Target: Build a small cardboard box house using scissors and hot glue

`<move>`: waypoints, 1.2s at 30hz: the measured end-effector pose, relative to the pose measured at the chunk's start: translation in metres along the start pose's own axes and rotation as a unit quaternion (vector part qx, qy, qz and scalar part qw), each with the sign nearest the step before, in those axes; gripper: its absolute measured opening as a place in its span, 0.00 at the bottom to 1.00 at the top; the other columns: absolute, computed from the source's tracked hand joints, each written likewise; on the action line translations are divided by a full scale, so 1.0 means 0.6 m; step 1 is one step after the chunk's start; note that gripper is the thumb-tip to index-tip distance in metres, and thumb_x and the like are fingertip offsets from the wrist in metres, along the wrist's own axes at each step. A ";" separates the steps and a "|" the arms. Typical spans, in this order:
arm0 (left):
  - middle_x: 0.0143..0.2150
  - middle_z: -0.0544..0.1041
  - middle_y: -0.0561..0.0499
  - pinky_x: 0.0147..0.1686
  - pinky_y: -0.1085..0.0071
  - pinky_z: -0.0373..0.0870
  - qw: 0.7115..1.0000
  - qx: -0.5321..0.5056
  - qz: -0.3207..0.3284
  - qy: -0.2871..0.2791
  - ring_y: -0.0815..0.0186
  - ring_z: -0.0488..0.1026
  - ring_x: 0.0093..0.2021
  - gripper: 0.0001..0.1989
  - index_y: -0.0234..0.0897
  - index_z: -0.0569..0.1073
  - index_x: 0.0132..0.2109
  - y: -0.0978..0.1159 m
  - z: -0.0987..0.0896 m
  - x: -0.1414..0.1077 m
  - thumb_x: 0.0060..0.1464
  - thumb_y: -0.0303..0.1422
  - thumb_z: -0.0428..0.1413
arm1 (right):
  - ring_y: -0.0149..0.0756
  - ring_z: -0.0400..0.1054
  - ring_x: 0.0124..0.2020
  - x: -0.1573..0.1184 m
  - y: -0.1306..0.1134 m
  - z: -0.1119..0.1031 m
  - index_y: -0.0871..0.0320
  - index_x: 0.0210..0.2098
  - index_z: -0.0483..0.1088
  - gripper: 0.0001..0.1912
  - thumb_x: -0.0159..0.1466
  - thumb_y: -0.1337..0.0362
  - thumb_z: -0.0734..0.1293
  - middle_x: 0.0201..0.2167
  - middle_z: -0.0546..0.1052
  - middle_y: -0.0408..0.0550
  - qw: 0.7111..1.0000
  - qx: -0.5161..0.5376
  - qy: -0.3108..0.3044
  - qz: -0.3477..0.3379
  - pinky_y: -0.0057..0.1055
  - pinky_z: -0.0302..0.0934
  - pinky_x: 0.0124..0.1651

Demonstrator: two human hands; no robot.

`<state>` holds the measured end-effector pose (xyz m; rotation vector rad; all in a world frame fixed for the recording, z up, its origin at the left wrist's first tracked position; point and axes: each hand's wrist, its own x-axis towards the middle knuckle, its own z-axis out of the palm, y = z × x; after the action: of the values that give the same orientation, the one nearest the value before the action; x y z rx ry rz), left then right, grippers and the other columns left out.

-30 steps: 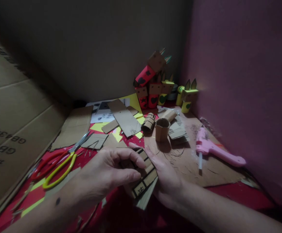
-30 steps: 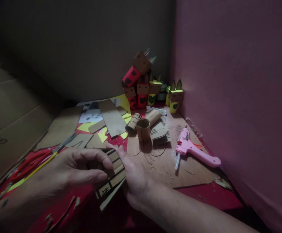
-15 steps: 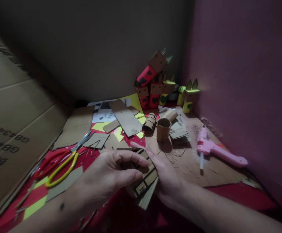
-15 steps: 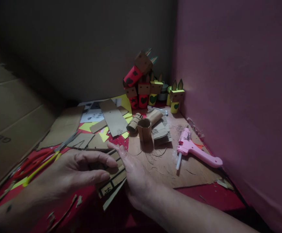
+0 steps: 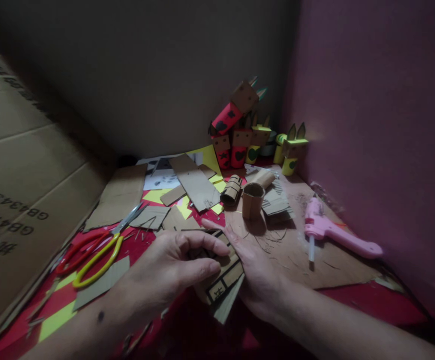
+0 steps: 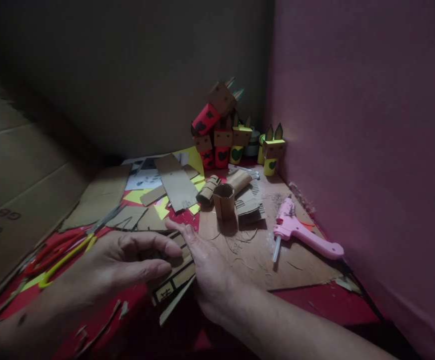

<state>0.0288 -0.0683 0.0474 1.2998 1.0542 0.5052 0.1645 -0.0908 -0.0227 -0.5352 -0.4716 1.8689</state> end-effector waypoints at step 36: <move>0.44 0.76 0.48 0.35 0.73 0.73 0.976 0.162 0.147 -0.005 0.63 0.73 0.42 0.14 0.38 0.69 0.50 0.003 0.014 -0.014 0.58 0.34 0.55 | 0.36 0.72 0.34 -0.006 -0.014 0.006 0.57 0.38 0.74 0.18 0.59 0.49 0.69 0.29 0.77 0.44 0.997 0.036 -0.057 0.049 0.32 0.65 0.40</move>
<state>0.0321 -0.0792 0.0513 1.7613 0.9665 0.5622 0.1697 -0.0914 -0.0149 -0.4120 -0.4587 2.0109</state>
